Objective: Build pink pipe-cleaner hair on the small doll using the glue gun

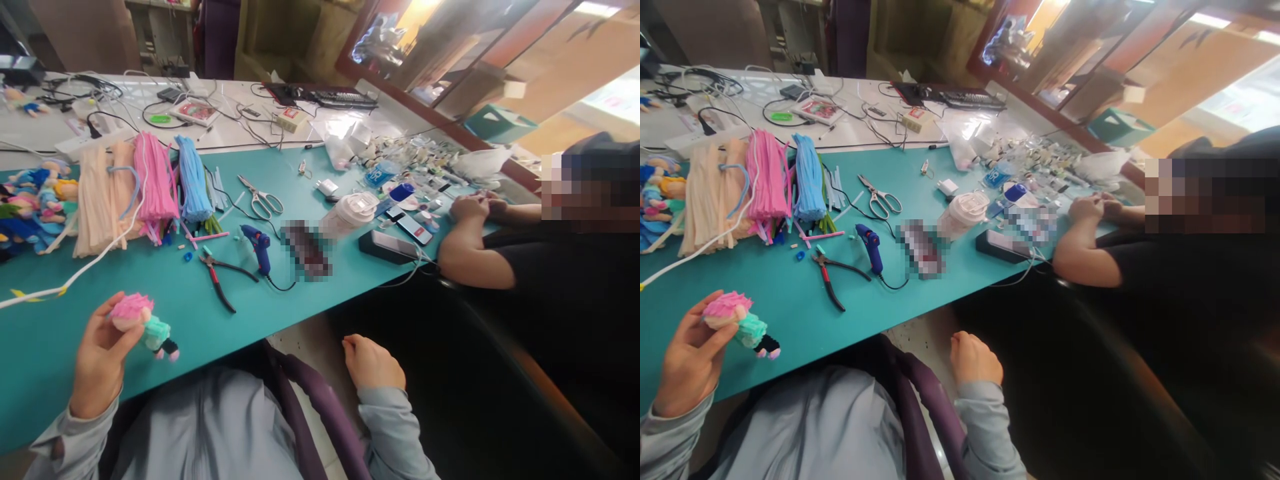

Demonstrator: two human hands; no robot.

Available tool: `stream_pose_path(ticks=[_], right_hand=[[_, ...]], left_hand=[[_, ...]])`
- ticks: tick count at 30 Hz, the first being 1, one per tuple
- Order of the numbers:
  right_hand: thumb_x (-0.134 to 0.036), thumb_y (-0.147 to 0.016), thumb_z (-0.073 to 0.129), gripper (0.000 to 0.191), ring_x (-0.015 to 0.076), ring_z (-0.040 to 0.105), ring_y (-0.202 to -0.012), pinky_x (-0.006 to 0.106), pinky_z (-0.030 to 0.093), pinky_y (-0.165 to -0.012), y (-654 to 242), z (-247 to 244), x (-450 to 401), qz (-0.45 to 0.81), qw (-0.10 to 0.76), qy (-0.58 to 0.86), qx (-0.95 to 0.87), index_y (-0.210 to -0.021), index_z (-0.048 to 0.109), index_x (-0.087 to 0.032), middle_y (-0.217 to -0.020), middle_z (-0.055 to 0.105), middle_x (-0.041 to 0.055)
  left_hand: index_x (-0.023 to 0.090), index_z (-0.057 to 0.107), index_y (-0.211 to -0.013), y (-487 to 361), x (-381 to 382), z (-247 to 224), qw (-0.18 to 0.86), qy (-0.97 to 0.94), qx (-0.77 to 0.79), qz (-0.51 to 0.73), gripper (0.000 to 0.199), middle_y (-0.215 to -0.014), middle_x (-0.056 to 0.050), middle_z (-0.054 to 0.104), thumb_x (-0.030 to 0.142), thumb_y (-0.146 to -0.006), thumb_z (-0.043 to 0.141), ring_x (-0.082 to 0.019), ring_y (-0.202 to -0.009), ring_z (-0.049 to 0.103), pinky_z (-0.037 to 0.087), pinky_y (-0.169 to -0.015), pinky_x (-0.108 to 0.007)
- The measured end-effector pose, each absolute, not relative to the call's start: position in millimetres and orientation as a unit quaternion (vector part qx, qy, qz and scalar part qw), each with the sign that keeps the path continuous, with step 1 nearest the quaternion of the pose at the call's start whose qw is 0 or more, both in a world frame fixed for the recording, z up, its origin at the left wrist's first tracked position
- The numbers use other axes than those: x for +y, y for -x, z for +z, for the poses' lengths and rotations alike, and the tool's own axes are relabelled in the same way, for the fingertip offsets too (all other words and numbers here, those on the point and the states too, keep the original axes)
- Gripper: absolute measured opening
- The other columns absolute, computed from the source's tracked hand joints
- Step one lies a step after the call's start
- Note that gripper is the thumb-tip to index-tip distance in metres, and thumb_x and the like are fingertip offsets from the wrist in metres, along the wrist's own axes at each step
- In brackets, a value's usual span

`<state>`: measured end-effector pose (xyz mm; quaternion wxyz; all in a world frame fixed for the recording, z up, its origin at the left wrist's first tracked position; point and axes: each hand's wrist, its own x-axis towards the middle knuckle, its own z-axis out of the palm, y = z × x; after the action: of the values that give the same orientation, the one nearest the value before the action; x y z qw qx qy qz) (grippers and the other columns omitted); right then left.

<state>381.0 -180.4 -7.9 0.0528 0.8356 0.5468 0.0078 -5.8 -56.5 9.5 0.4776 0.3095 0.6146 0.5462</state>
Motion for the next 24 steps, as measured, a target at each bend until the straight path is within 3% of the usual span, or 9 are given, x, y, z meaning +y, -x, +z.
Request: stream_pose_path(ticks=[3,6,8,11,13,16,19,21,24], right_hand=[[-0.031,-0.089,0.054,0.024,0.0199,0.064,-0.054,0.026,0.036,-0.045,-377,-3,-175,0.047,0.008,-0.854,0.518,-0.074,0.072,-0.026,-0.064,0.07,0.0041],[-0.045,-0.091,0.053,0.039,0.0195,0.06,-0.048,0.026,0.034,-0.043,-371,1,-168,0.077,-0.013,-0.862,0.501,-0.062,0.067,-0.024,-0.051,0.062,0.0034],[-0.047,-0.092,0.049,0.041,0.0187,0.057,-0.044,0.026,0.032,-0.042,-371,0,-166,0.087,-0.023,-0.859,0.503,-0.065,0.07,-0.024,-0.05,0.062,0.0041],[-0.032,-0.091,0.047,0.029,0.018,0.057,-0.043,0.027,0.036,-0.041,-380,-4,-166,0.095,-0.064,-0.843,0.526,-0.097,0.075,-0.027,-0.063,0.07,0.0052],[-0.025,-0.086,0.048,0.033,0.0181,0.06,-0.047,0.027,0.04,-0.04,-390,-7,-168,0.088,-0.093,-0.824,0.553,-0.109,0.072,-0.027,-0.076,0.074,0.006],[-0.034,-0.086,0.052,0.025,0.0195,0.066,-0.056,0.027,0.046,-0.042,-401,-8,-170,0.069,-0.112,-0.811,0.57,-0.088,0.075,-0.026,-0.086,0.076,0.0062],[-0.049,-0.09,0.049,0.041,0.0197,0.068,-0.058,0.026,0.047,-0.041,-403,-6,-170,0.061,-0.12,-0.819,0.557,-0.068,0.071,-0.023,-0.087,0.075,0.0074],[-0.051,-0.092,0.045,0.044,0.0185,0.068,-0.06,0.026,0.049,-0.041,-398,-3,-166,0.057,-0.148,-0.812,0.561,-0.072,0.071,-0.021,-0.102,0.074,0.0105],[-0.047,-0.093,0.045,0.038,0.0179,0.071,-0.067,0.029,0.058,-0.051,-384,3,-153,0.051,-0.24,-0.782,0.573,-0.1,0.07,-0.019,-0.13,0.061,0.0153]], left_hand=[[0.022,0.062,-0.108,9,-58,7,0.482,-0.303,0.614,0.546,0.058,-0.087,0.0,0.07,0.03,-0.054,0.084,-0.02,-0.083,0.066,0.052,-0.078,-0.032],[0.022,0.063,-0.109,12,-58,5,0.494,-0.299,0.612,0.54,0.062,-0.086,0.0,0.071,0.03,-0.053,0.086,-0.019,-0.081,0.068,0.054,-0.073,-0.028],[0.021,0.062,-0.11,14,-58,4,0.498,-0.303,0.612,0.535,0.063,-0.086,-0.001,0.071,0.03,-0.052,0.086,-0.019,-0.081,0.069,0.056,-0.071,-0.028],[0.02,0.061,-0.112,15,-57,3,0.501,-0.316,0.614,0.522,0.067,-0.087,-0.003,0.071,0.034,-0.051,0.086,-0.022,-0.083,0.07,0.057,-0.071,-0.03],[0.019,0.059,-0.114,15,-54,2,0.507,-0.326,0.61,0.514,0.07,-0.09,-0.005,0.072,0.036,-0.051,0.086,-0.024,-0.085,0.071,0.058,-0.071,-0.032],[0.019,0.058,-0.113,14,-49,4,0.515,-0.344,0.597,0.51,0.07,-0.092,-0.007,0.073,0.039,-0.052,0.086,-0.024,-0.085,0.071,0.058,-0.073,-0.034],[0.019,0.057,-0.112,11,-41,7,0.523,-0.363,0.583,0.505,0.069,-0.089,-0.006,0.073,0.039,-0.052,0.086,-0.027,-0.085,0.072,0.058,-0.076,-0.039],[0.019,0.056,-0.111,8,-35,9,0.528,-0.378,0.573,0.499,0.069,-0.087,-0.006,0.073,0.038,-0.052,0.086,-0.027,-0.086,0.072,0.058,-0.079,-0.041],[0.018,0.055,-0.112,5,-25,10,0.528,-0.405,0.556,0.498,0.069,-0.087,-0.006,0.073,0.035,-0.053,0.085,-0.027,-0.086,0.072,0.057,-0.08,-0.041]])
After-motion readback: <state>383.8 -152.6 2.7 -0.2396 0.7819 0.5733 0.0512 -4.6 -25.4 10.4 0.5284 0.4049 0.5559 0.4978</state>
